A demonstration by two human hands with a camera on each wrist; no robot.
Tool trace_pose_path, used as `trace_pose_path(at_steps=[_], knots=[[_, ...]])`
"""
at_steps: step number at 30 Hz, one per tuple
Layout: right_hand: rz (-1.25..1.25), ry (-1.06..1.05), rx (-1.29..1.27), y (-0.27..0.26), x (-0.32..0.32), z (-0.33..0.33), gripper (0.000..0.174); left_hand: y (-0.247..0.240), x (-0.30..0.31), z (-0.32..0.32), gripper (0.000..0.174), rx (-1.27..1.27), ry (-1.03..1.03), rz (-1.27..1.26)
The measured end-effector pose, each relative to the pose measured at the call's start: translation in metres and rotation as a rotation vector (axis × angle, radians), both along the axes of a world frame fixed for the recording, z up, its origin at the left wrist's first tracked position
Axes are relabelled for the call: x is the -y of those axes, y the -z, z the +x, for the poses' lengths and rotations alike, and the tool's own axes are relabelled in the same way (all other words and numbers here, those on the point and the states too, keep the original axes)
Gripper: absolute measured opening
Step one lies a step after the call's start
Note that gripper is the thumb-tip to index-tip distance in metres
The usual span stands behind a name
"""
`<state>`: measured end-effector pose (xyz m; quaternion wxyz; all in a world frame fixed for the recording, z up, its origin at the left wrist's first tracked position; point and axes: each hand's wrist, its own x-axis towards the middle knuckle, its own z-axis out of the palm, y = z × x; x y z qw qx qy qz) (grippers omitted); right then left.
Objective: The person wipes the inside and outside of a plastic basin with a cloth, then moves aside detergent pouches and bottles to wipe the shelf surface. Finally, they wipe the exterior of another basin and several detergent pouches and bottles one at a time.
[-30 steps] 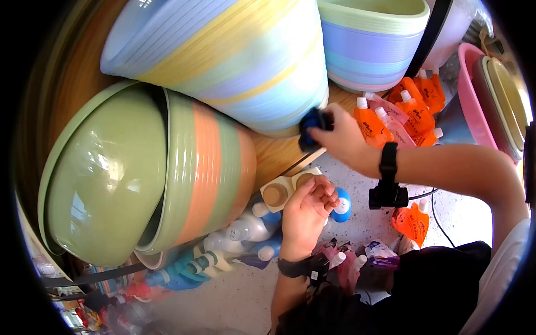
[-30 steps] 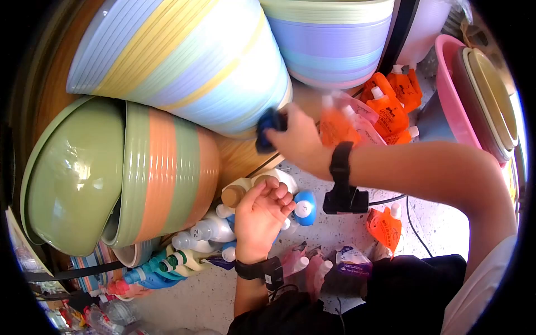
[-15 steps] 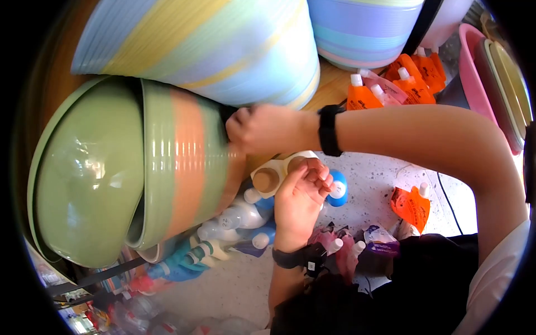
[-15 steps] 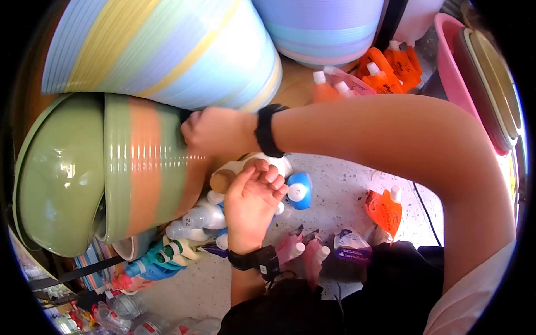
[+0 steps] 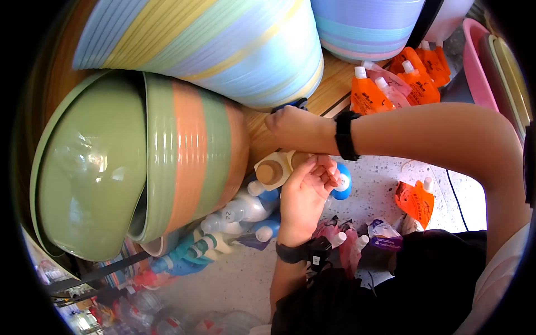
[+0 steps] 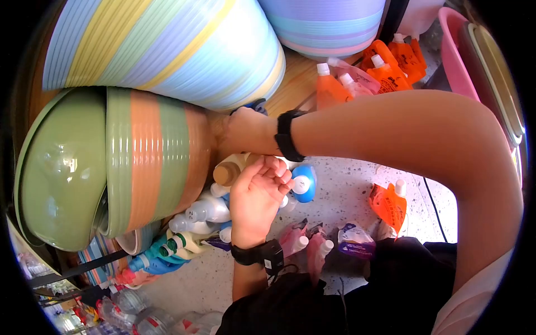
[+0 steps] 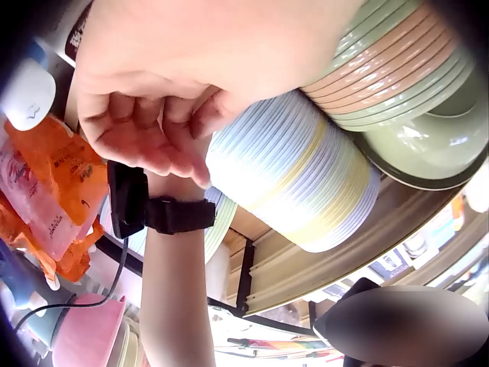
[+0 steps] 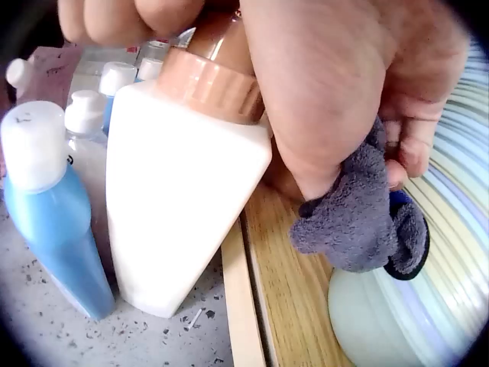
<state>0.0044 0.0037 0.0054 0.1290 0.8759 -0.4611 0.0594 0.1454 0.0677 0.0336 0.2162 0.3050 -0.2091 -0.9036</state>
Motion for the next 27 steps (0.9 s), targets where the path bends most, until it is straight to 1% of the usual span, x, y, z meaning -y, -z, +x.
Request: trace_pose_path(at_steps=[1, 2, 3, 5, 7, 9, 10, 11, 13, 14, 15, 17, 18, 21, 23, 25, 26, 27], knots=[[0.048, -0.012, 0.044, -0.002, -0.001, -0.002, 0.014, 0.002, 0.001, 0.002, 0.020, 0.000, -0.003, -0.001], [0.023, -0.040, -0.048, -0.003, -0.001, -0.005, 0.016, 0.006, 0.002, 0.003, 0.021, -0.066, -0.002, 0.004], [0.019, -0.039, -0.049, -0.005, 0.002, -0.004, 0.016, 0.009, 0.004, 0.003, 0.022, -0.133, 0.002, 0.008], [-0.283, -0.153, -0.051, 0.002, 0.015, -0.002, 0.016, 0.004, 0.000, 0.001, 0.022, -0.130, 0.010, 0.013], [-0.301, -0.131, -0.030, 0.004, 0.027, 0.003, 0.017, 0.002, -0.004, 0.000, 0.023, -0.128, 0.019, 0.029], [-0.361, -0.008, -0.036, 0.000, 0.027, 0.007, 0.017, 0.000, -0.004, 0.001, 0.021, -0.156, 0.078, -0.010], [-0.419, -0.004, -0.084, 0.000, 0.021, 0.006, 0.016, -0.005, -0.005, 0.001, 0.020, -0.135, 0.067, -0.009], [-0.416, -0.005, -0.082, 0.000, 0.015, 0.005, 0.016, -0.005, -0.003, 0.003, 0.020, -0.134, 0.066, -0.006], [-0.327, 0.127, -0.207, -0.002, 0.002, 0.005, 0.015, -0.007, 0.000, 0.010, 0.025, -0.217, 0.021, 0.038], [-0.222, 0.162, -0.190, -0.004, -0.006, 0.005, 0.012, -0.008, 0.001, 0.011, 0.025, -0.220, 0.024, 0.043], [-0.217, 0.163, -0.193, -0.006, -0.009, 0.001, 0.012, -0.013, 0.001, 0.012, 0.022, -0.187, 0.006, 0.009], [0.401, 0.254, -0.152, -0.019, -0.015, -0.007, 0.010, -0.018, 0.000, 0.016, 0.019, -0.147, -0.007, -0.019], [0.359, 0.229, -0.039, -0.025, -0.022, -0.020, 0.010, -0.019, 0.000, 0.019, 0.019, -0.160, -0.019, -0.016], [0.395, 0.266, 0.050, -0.050, -0.032, -0.037, 0.008, -0.025, -0.001, 0.022, 0.019, -0.167, -0.023, -0.012], [0.406, 0.263, 0.057, -0.068, -0.036, -0.048, 0.007, -0.027, -0.001, 0.023, 0.018, -0.173, -0.051, -0.030], [0.433, 0.246, 0.203, -0.089, -0.040, -0.055, 0.006, -0.023, 0.001, 0.024, 0.018, -0.190, -0.043, -0.034], [0.310, 0.182, 0.318, -0.097, -0.045, -0.059, 0.006, -0.022, 0.001, 0.025, 0.017, -0.170, -0.058, -0.029], [0.307, 0.185, 0.311, -0.101, -0.046, -0.058, 0.006, -0.021, 0.001, 0.025, 0.017, -0.153, -0.076, -0.027]])
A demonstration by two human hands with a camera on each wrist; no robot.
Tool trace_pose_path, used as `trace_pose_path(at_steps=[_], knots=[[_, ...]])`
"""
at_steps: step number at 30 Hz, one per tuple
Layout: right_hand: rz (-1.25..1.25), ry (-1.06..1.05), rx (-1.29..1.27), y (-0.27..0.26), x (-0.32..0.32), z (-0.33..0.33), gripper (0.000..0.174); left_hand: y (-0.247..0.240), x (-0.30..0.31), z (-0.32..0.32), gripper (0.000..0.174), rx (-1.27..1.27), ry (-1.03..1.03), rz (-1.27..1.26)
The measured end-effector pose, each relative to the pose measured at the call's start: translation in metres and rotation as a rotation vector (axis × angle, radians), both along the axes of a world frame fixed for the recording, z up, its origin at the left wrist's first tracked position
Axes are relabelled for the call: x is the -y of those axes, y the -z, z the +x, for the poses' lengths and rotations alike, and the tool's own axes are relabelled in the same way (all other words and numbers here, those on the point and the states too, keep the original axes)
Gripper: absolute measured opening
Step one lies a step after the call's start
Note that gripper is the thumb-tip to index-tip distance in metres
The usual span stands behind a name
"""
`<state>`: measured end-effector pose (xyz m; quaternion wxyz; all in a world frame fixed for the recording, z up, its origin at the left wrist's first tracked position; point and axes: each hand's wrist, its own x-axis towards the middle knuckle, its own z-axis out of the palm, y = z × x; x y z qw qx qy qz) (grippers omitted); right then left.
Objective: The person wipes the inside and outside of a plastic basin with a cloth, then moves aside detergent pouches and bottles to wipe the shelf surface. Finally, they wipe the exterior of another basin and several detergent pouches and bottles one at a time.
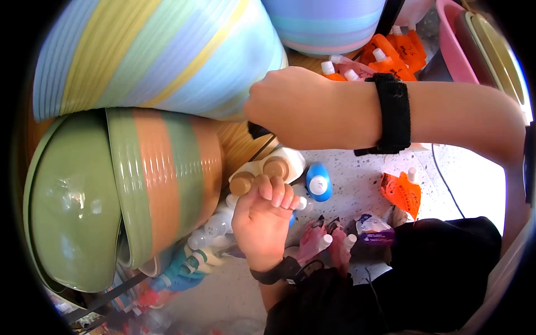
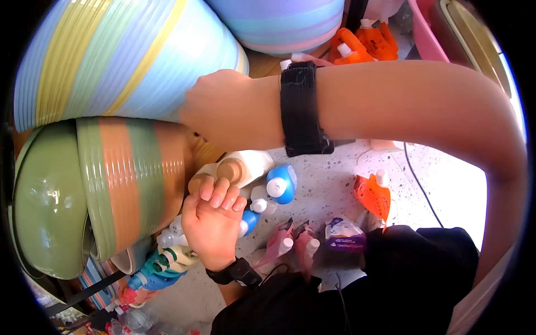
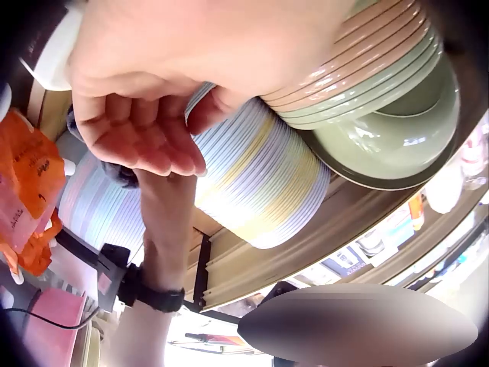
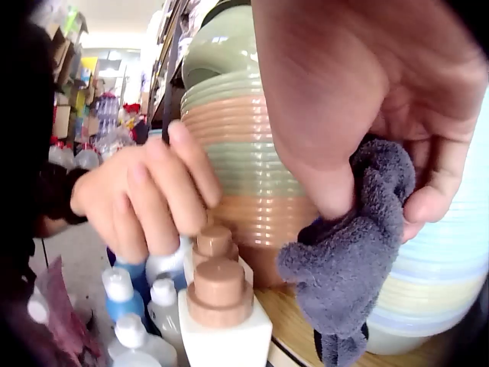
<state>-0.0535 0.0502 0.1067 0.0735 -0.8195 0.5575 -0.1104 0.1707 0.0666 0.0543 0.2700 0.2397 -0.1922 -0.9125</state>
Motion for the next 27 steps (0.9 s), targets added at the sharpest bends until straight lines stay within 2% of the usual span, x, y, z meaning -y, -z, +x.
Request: trace_pose_path(at_steps=[2, 3, 6, 10, 12, 13, 15, 19, 20, 22, 23, 24, 26, 27], knots=[[0.019, 0.091, 0.143, -0.020, 0.003, 0.005, 0.009, 0.002, 0.000, -0.001, 0.017, -0.049, 0.006, 0.008], [0.095, 0.099, 0.120, -0.037, 0.001, 0.004, 0.013, 0.002, 0.000, 0.000, 0.017, -0.032, -0.005, 0.018], [-0.053, 0.057, 0.202, -0.039, -0.005, -0.003, 0.016, 0.000, -0.002, -0.001, 0.017, -0.011, -0.022, 0.035], [-0.168, 0.058, 0.151, -0.040, -0.012, -0.007, 0.014, 0.001, -0.002, -0.001, 0.016, -0.007, -0.022, 0.038], [0.074, 0.150, 0.251, -0.042, -0.013, -0.009, 0.013, 0.002, -0.003, -0.003, 0.016, -0.019, -0.018, 0.069], [0.081, 0.153, 0.257, -0.042, -0.014, -0.011, 0.013, 0.002, -0.004, -0.004, 0.016, -0.012, -0.016, 0.074], [0.250, 0.183, 0.213, -0.042, -0.014, -0.015, 0.015, 0.002, -0.005, -0.004, 0.016, 0.003, -0.016, 0.082], [0.143, 0.285, 0.285, -0.043, -0.013, -0.016, 0.019, 0.009, -0.004, -0.003, 0.014, -0.018, -0.024, 0.096], [0.146, 0.287, 0.294, -0.053, -0.012, -0.014, 0.019, 0.011, -0.003, -0.003, 0.013, -0.049, -0.024, 0.107], [0.265, 0.451, 0.360, -0.074, -0.010, -0.014, 0.018, 0.012, -0.002, -0.005, 0.012, -0.048, -0.013, 0.107], [0.072, 0.407, 0.336, -0.064, -0.009, -0.017, 0.023, 0.012, -0.002, -0.006, 0.012, -0.036, -0.017, 0.108], [0.075, 0.409, 0.337, -0.058, -0.008, -0.019, 0.023, 0.012, -0.002, -0.007, 0.011, -0.024, -0.022, 0.109], [-0.196, 0.389, 0.288, -0.051, -0.009, -0.020, 0.028, 0.012, -0.001, -0.005, 0.011, -0.019, -0.028, 0.114], [-0.194, 0.394, 0.289, -0.049, -0.014, -0.022, 0.028, 0.012, -0.001, -0.004, 0.011, -0.013, -0.034, 0.115]])
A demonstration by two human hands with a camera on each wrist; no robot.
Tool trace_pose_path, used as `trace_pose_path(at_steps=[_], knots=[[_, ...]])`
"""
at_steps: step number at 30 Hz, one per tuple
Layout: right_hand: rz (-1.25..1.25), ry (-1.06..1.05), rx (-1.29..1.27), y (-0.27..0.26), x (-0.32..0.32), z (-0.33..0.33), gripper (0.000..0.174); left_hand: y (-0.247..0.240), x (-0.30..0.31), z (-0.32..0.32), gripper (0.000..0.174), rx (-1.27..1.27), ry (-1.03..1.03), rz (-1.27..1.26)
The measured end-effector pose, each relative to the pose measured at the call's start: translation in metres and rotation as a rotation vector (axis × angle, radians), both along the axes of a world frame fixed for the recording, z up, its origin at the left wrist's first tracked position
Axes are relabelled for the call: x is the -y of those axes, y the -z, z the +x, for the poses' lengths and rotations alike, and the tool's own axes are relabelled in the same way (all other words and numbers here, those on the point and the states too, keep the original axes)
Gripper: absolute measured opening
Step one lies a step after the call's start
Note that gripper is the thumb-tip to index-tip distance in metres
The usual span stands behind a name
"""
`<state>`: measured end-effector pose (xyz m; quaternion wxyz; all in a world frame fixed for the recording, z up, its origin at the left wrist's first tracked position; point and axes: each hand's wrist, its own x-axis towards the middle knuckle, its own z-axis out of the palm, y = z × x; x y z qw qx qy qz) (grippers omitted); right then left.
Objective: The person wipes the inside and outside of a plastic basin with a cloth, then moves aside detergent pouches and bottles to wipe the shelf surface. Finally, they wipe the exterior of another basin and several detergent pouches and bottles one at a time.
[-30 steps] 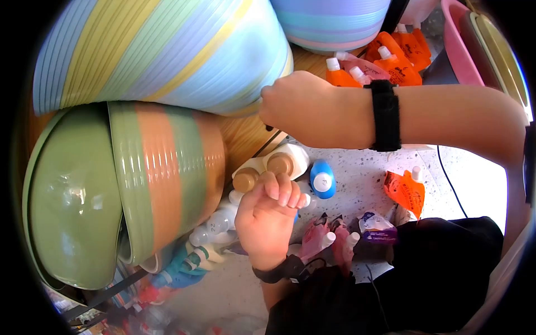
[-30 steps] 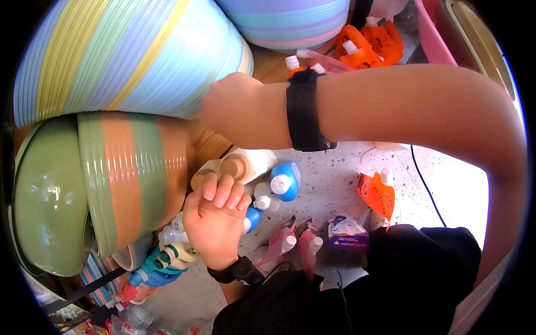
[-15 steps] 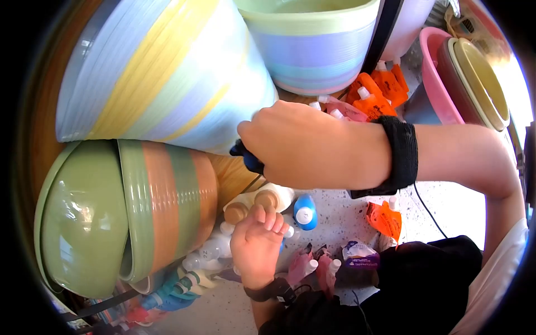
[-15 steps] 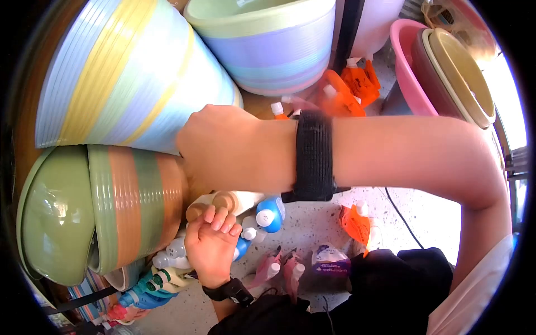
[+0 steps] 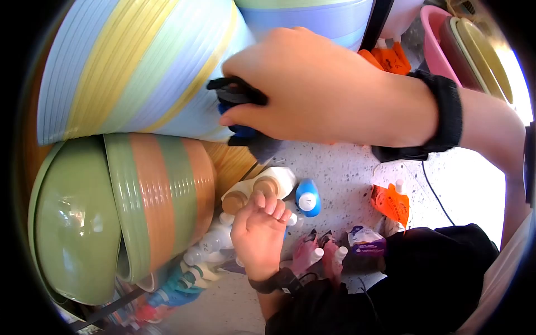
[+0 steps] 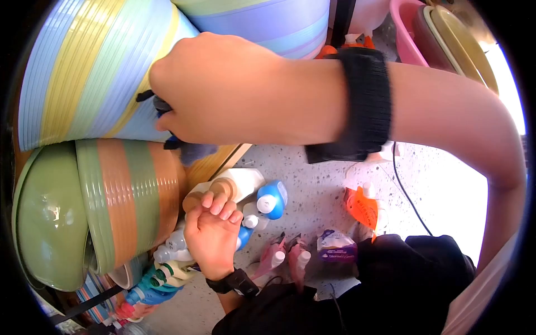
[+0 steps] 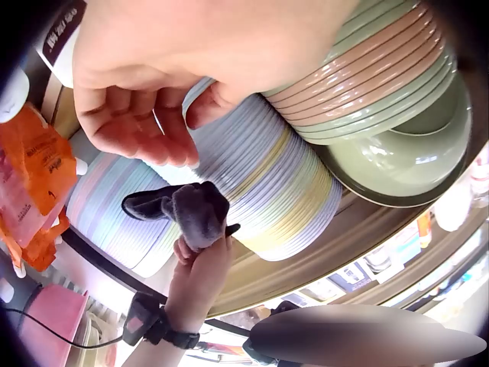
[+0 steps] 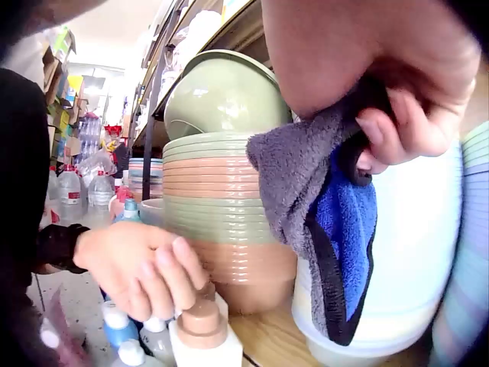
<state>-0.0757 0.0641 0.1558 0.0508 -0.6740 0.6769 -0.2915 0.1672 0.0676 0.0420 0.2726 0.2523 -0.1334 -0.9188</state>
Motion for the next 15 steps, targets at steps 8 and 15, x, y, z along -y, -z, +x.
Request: trace_pose_path(at_steps=[8, 15], knots=[[0.113, 0.259, 0.240, 0.001, -0.067, -0.032, 0.031, 0.003, 0.004, 0.000, 0.011, 0.040, -0.046, 0.001], [-0.132, 0.993, 0.659, -0.034, -0.098, -0.054, 0.025, 0.006, 0.003, -0.005, 0.009, 0.059, -0.023, -0.035]])
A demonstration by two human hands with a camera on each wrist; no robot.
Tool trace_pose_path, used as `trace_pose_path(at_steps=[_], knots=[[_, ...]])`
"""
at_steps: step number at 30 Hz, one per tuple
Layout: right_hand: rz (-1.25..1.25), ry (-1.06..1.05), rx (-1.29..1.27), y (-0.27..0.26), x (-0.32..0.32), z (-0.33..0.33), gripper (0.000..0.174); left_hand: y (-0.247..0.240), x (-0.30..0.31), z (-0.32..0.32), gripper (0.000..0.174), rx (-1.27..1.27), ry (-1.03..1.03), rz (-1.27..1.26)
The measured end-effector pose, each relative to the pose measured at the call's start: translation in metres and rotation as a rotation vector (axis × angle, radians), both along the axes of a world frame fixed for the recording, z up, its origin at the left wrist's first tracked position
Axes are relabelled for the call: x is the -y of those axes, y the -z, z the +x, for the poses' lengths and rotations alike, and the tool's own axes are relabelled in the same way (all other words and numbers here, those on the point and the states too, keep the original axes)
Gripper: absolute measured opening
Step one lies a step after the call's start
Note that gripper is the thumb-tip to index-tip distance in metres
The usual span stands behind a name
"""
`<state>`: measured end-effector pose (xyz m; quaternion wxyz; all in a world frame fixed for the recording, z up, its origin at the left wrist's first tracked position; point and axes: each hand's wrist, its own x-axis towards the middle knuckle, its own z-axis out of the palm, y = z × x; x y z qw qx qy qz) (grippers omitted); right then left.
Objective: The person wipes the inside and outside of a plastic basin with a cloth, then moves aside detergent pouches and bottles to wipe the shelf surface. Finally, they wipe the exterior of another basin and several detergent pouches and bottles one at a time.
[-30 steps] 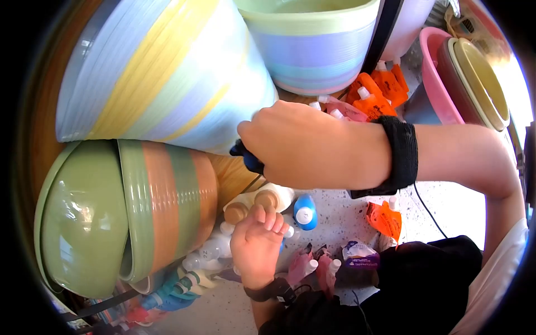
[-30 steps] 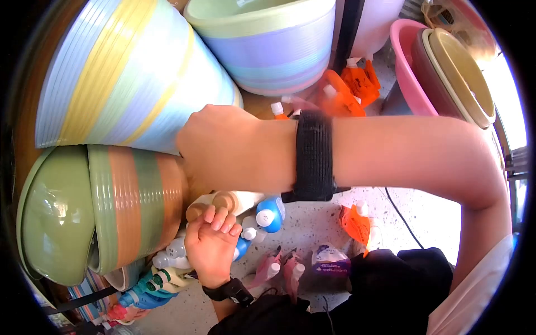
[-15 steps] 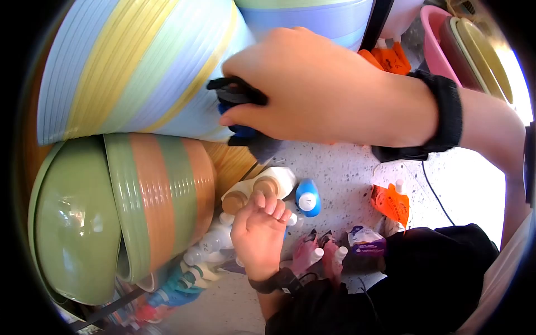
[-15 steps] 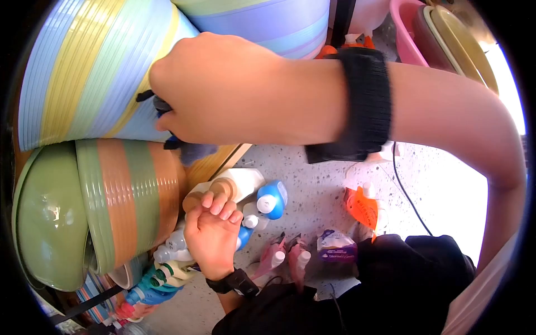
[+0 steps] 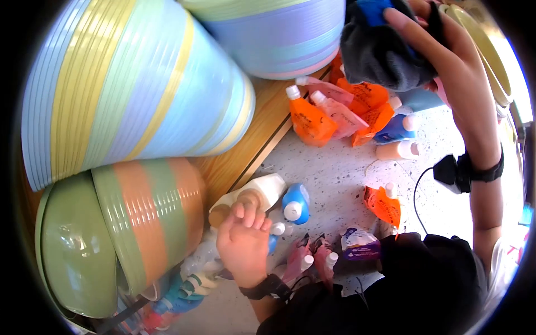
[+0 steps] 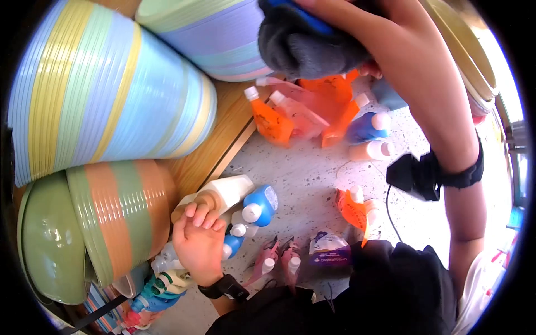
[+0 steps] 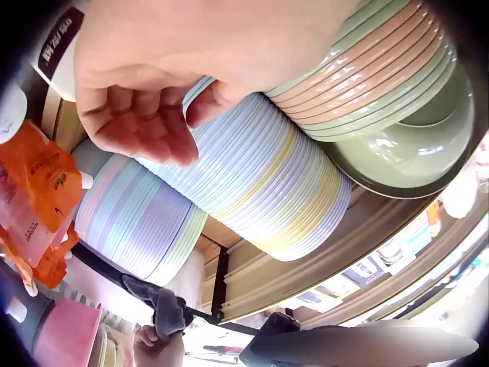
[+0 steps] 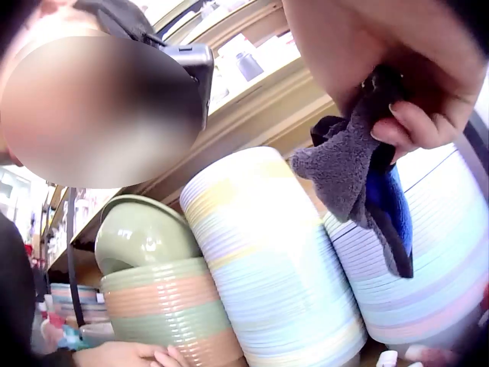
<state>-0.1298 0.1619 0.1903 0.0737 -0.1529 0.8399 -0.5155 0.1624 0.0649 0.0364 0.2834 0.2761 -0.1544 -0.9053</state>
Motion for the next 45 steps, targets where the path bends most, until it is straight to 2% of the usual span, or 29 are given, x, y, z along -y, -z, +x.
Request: trace_pose_path(at_steps=[2, 3, 4, 8, 10, 12, 14, 15, 19, 23, 25, 29, 36, 38, 40, 42, 43, 45], knots=[[-0.106, -0.197, -0.145, 0.049, -0.050, -0.037, 0.041, -0.003, -0.002, -0.004, 0.012, 0.068, -0.055, 0.032], [-0.098, -0.232, -0.156, 0.059, -0.065, -0.043, 0.043, 0.000, 0.000, 0.001, 0.010, 0.026, -0.025, 0.015], [-0.226, -0.271, -0.227, 0.071, -0.069, -0.044, 0.043, 0.001, 0.001, 0.003, 0.011, -0.019, 0.006, -0.003], [-0.225, -0.224, -0.209, 0.089, -0.098, -0.046, 0.037, 0.004, 0.002, 0.002, 0.012, 0.038, -0.007, -0.027], [-0.167, -0.137, -0.324, 0.110, -0.110, -0.053, 0.036, 0.002, 0.000, 0.000, 0.011, 0.058, 0.021, -0.039], [-0.190, -0.089, -0.293, 0.125, -0.118, -0.056, 0.035, 0.002, -0.001, -0.001, 0.011, 0.094, 0.020, -0.065], [-0.221, 0.032, -0.406, 0.134, -0.127, -0.052, 0.036, 0.001, -0.002, -0.001, 0.010, 0.117, 0.020, -0.055], [-0.113, 0.073, -0.493, 0.136, -0.134, -0.049, 0.034, 0.003, -0.001, -0.002, 0.010, 0.108, 0.026, -0.065], [-0.153, -0.006, -0.676, 0.148, -0.137, -0.038, 0.039, -0.002, -0.004, -0.005, 0.011, 0.143, 0.022, -0.088], [-0.129, 0.009, -0.672, 0.154, -0.145, -0.035, 0.037, -0.003, -0.005, -0.009, 0.011, 0.134, -0.012, -0.048], [-0.065, 0.013, -0.625, 0.158, -0.150, -0.035, 0.036, -0.004, -0.007, -0.008, 0.010, 0.126, -0.050, -0.015], [0.056, -0.039, -0.772, 0.173, -0.152, -0.035, 0.044, -0.003, -0.005, -0.008, 0.012, 0.116, 0.009, -0.060], [0.130, -0.100, -0.706, 0.201, -0.150, -0.030, 0.048, 0.000, -0.003, -0.004, 0.011, 0.084, 0.024, -0.069], [0.293, -0.092, -0.747, 0.199, -0.151, -0.030, 0.044, 0.000, -0.002, -0.004, 0.011, 0.078, 0.026, -0.066], [0.324, -0.092, -0.726, 0.202, -0.153, -0.030, 0.044, 0.001, -0.002, -0.003, 0.011, 0.072, 0.029, -0.063], [0.171, -0.161, -0.408, 0.203, -0.153, -0.029, 0.045, 0.002, -0.002, -0.002, 0.011, 0.052, 0.040, -0.069], [0.171, -0.162, -0.407, 0.200, -0.152, -0.028, 0.045, 0.002, -0.002, -0.003, 0.011, 0.053, 0.040, -0.068], [0.156, -0.218, -0.179, 0.191, -0.150, -0.024, 0.048, 0.000, -0.002, -0.005, 0.011, 0.073, 0.032, -0.060]])
